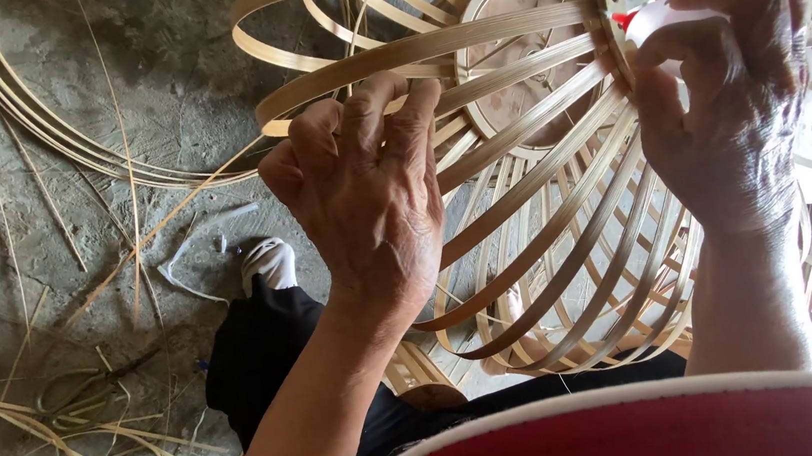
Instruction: Making a bamboo lantern by gluing and weaving bamboo strips.
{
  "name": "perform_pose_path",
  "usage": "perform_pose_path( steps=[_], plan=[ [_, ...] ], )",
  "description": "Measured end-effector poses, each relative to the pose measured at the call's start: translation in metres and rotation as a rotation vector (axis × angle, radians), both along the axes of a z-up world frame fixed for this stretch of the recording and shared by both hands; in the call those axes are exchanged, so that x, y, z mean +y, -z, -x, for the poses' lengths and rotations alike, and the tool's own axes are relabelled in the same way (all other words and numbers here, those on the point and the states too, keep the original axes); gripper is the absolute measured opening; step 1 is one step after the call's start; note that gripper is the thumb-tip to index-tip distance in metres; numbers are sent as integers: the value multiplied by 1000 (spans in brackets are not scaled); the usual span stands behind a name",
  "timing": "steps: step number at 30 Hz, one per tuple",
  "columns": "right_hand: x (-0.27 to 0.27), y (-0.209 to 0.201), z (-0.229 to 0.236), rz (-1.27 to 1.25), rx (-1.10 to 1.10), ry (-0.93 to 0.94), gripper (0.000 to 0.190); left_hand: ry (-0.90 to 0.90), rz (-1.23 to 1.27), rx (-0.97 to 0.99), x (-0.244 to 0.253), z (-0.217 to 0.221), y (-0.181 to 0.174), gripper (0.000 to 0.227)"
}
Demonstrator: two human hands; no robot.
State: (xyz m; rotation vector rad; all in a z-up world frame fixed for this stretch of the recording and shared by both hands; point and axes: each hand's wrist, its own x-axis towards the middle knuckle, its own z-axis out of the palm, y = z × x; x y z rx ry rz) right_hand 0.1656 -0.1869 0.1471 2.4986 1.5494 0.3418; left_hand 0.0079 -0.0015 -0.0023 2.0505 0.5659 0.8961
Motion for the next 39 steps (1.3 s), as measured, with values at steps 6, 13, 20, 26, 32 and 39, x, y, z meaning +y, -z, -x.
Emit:
perform_pose_path(
  steps=[6, 13, 20, 26, 32, 39],
  plan=[
    [-9, -2, -11, -46, 19, -31, 26, 48, -2, 43, -4, -2, 8, 36],
    [-1, 0, -9, -45, 26, -26, 25, 57, -42, 74, -4, -8, 9, 41],
    [-5, -3, -10, 19, 23, 23, 25, 58, -71, 118, -7, -13, 10, 48],
    [-6, -5, -12, 35, 37, 24, 28, 67, -79, 128, -7, -12, 11, 48],
    [-19, -18, -5, -50, 63, 25, 22, 57, -11, 39, -3, -5, 1, 36],
    [-9, -13, 9, -69, 75, 52, 28, 59, -52, 62, -5, -5, 4, 30]
  ],
)
